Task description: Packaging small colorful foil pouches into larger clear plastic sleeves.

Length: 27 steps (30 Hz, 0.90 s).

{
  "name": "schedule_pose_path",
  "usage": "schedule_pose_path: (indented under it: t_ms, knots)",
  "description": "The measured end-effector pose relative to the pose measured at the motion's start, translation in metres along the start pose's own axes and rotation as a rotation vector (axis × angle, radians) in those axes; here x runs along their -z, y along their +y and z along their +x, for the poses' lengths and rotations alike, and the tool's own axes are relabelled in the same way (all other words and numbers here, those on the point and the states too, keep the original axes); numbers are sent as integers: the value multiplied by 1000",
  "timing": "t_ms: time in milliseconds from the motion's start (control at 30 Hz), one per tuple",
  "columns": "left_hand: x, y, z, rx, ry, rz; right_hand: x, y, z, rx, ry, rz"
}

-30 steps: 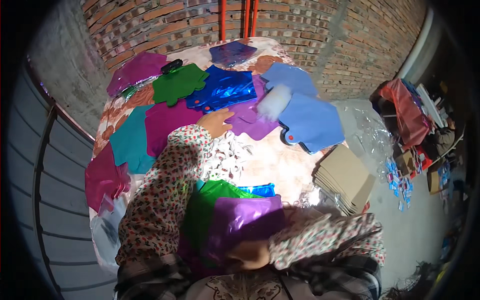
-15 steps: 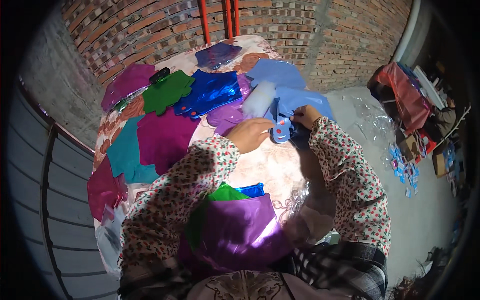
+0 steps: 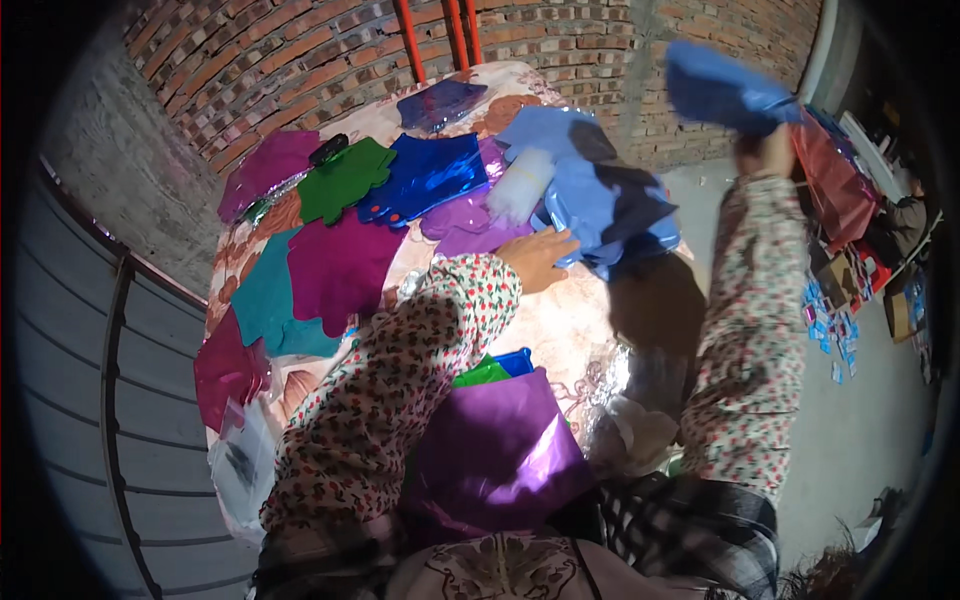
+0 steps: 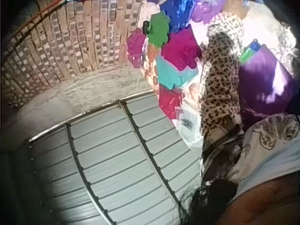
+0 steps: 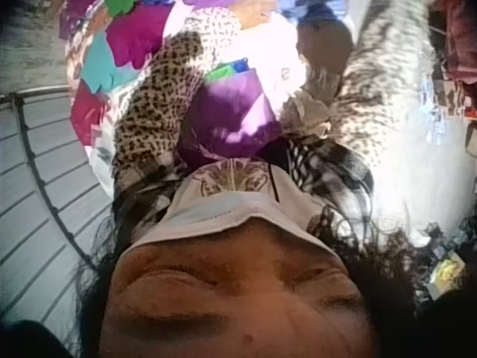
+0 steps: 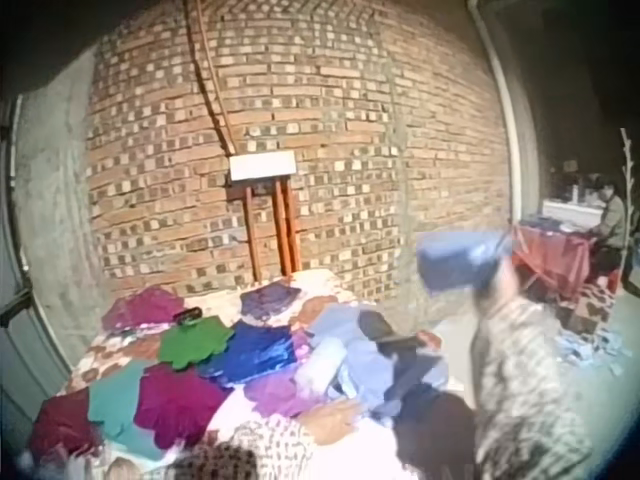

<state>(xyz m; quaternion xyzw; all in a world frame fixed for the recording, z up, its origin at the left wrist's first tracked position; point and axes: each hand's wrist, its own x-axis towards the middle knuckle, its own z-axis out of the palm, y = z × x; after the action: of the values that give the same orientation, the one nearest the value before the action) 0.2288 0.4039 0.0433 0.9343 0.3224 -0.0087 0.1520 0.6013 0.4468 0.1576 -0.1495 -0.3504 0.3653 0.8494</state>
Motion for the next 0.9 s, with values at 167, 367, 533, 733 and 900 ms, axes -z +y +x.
schedule_pose_path:
  t_ms: [167, 367, 533, 733, 900]
  knots:
    - [16, -35, -47, 41, 92, 19, -135, -39, -103, -44, -262, -443]
    - [81, -42, -180, -91, 608, 228, -209, -51, -307, -346, -868, -1129]
    - [107, 53, -329, 93, 705, 0, -212, -10, -400, -261, -1241, -1136]
    - [-13, 152, -446, 343, 534, -494, -198, -5, -453, -190, -1588, -1201]
    - [-105, 187, -446, 444, 162, -1048, -200, -9, -440, -239, -1713, -1343]
